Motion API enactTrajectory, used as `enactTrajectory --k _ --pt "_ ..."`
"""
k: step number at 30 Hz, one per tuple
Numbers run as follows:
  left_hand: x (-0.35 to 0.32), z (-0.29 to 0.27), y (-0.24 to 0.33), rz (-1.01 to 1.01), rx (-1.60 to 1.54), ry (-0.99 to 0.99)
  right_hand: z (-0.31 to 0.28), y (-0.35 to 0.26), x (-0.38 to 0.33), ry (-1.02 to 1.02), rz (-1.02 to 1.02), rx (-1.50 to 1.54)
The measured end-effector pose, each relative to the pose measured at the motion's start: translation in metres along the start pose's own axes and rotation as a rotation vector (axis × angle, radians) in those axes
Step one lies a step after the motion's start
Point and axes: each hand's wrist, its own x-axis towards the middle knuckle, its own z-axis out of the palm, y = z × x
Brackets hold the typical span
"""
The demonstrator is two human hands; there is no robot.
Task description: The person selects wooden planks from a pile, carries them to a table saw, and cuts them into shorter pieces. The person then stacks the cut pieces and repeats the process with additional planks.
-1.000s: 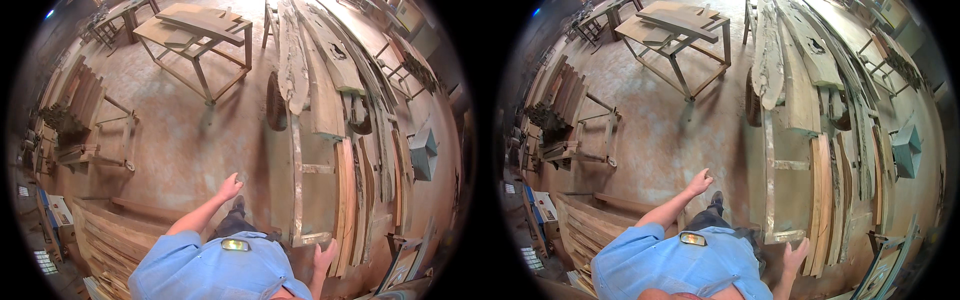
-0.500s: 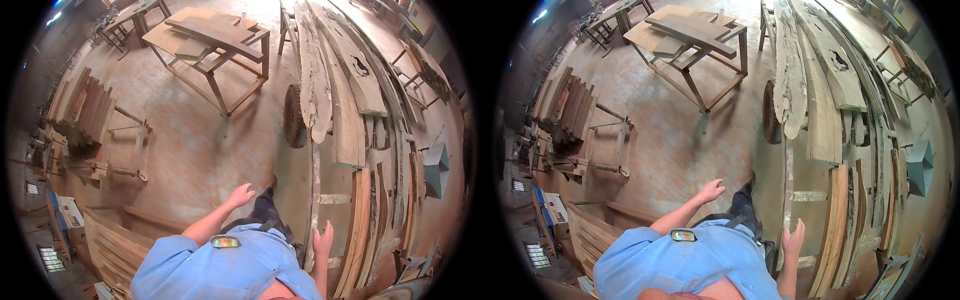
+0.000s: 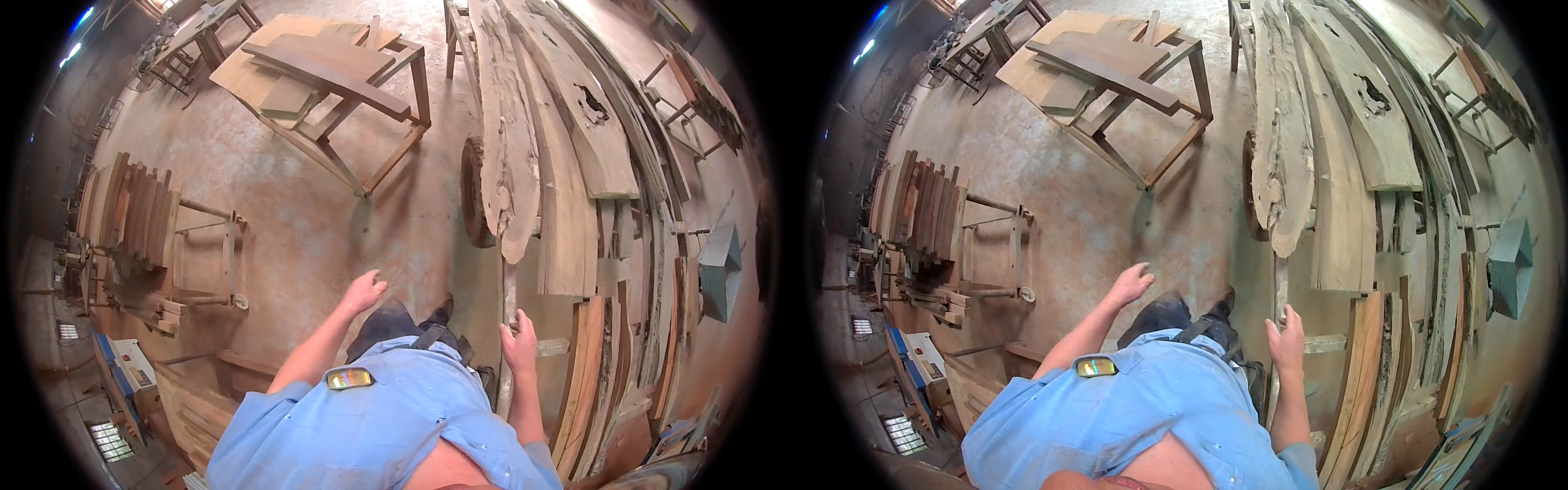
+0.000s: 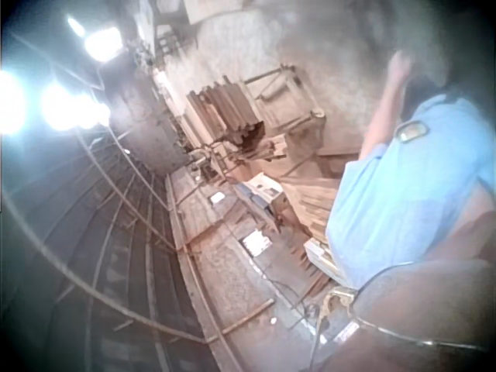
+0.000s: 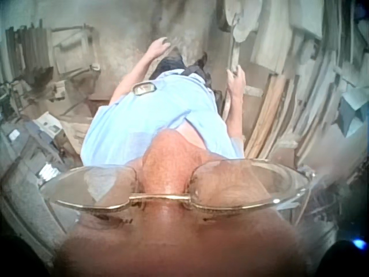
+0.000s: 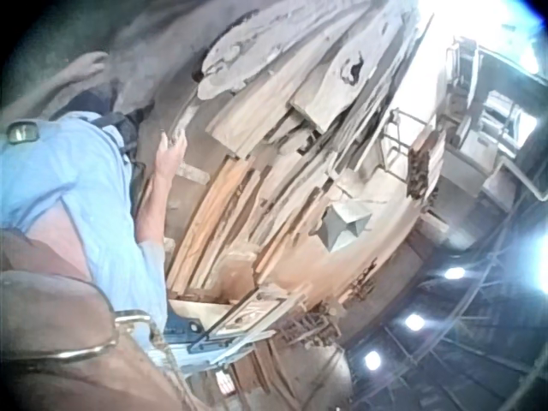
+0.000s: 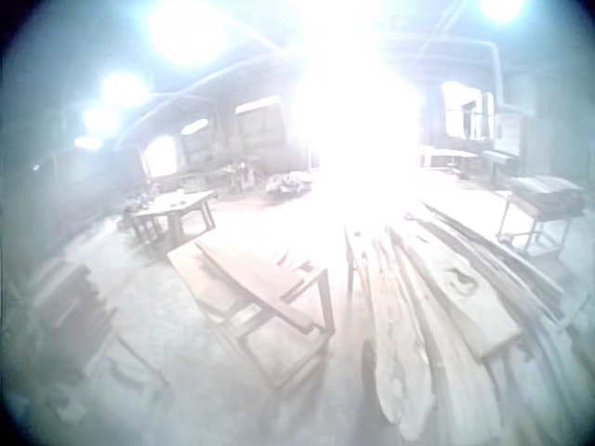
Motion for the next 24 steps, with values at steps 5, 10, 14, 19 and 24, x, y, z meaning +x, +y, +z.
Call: enactTrajectory --k 5,10,14,19,24 --pt "0.047 -0.006 0.011 0.054 -0.011 -0.138 0.015 -0.003 0.022 0.041 0.032 -0.036" --pt "0.121 -0.039 0.025 0.183 0.021 -0.060 0.031 -0.059 0.051 0.039 0.132 -0.023" --pt "0.190 -0.082 0.036 0.165 -0.092 -0.109 0.064 -0.093 0.084 0.083 0.202 0.109" --pt "0.264 -0.131 0.015 0.068 -0.253 -0.109 0.096 -0.151 0.119 0.014 0.153 -0.049" --pt "0.302 -0.174 0.023 -0.120 -0.573 -0.157 0.116 -0.159 0.129 0.055 0.257 -0.039"
